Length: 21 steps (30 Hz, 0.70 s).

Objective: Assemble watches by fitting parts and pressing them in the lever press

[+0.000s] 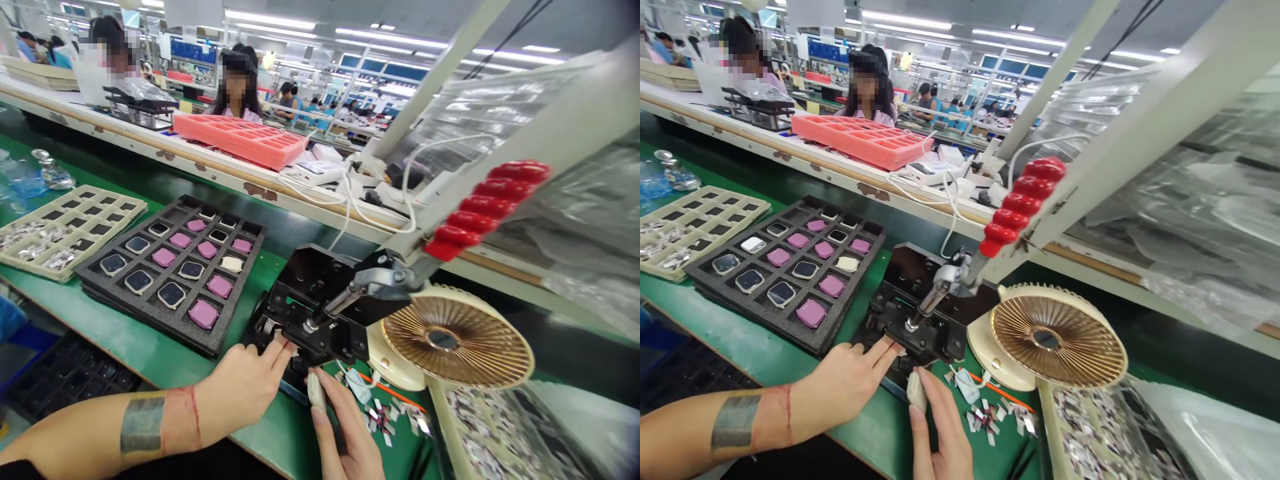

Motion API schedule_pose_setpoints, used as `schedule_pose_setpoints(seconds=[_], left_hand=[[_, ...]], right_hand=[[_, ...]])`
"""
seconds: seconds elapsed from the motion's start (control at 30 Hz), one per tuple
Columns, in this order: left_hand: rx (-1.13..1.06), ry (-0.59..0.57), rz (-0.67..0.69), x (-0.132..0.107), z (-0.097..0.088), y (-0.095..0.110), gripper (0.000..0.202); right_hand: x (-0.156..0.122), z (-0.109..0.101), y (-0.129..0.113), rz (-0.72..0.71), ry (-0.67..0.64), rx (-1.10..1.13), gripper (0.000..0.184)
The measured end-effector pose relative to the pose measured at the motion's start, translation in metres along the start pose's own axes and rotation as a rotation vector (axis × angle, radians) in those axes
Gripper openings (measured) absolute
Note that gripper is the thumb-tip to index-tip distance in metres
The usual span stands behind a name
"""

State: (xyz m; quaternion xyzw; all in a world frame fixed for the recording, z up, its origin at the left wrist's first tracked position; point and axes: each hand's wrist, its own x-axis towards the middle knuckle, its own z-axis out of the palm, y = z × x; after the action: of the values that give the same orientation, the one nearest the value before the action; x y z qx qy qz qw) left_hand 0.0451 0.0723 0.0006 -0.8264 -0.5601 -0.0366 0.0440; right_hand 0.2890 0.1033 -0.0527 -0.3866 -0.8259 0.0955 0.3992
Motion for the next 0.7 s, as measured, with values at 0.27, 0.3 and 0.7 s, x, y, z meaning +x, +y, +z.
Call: schedule_pose_setpoints(seconds=[0.27,0.3,0.7], left_hand=[[-0.196,-0.117,0.069,0.009,-0.016,-0.024,0.070],[-0.182,-0.104,0.036,0.009,-0.012,-0.021,0.070],[-1.073,0.224,-0.136,-0.033,0.000,0.000,0.069]], right_hand=[[0.009,-0.002,-0.022,-0.039,0.086,-0.029,0.039],[0.010,-0.004,-0.024,-0.090,0.095,-0.027,0.040],[0.054,-0.004,-0.054,-0.448,0.069,-0.044,0.049]])
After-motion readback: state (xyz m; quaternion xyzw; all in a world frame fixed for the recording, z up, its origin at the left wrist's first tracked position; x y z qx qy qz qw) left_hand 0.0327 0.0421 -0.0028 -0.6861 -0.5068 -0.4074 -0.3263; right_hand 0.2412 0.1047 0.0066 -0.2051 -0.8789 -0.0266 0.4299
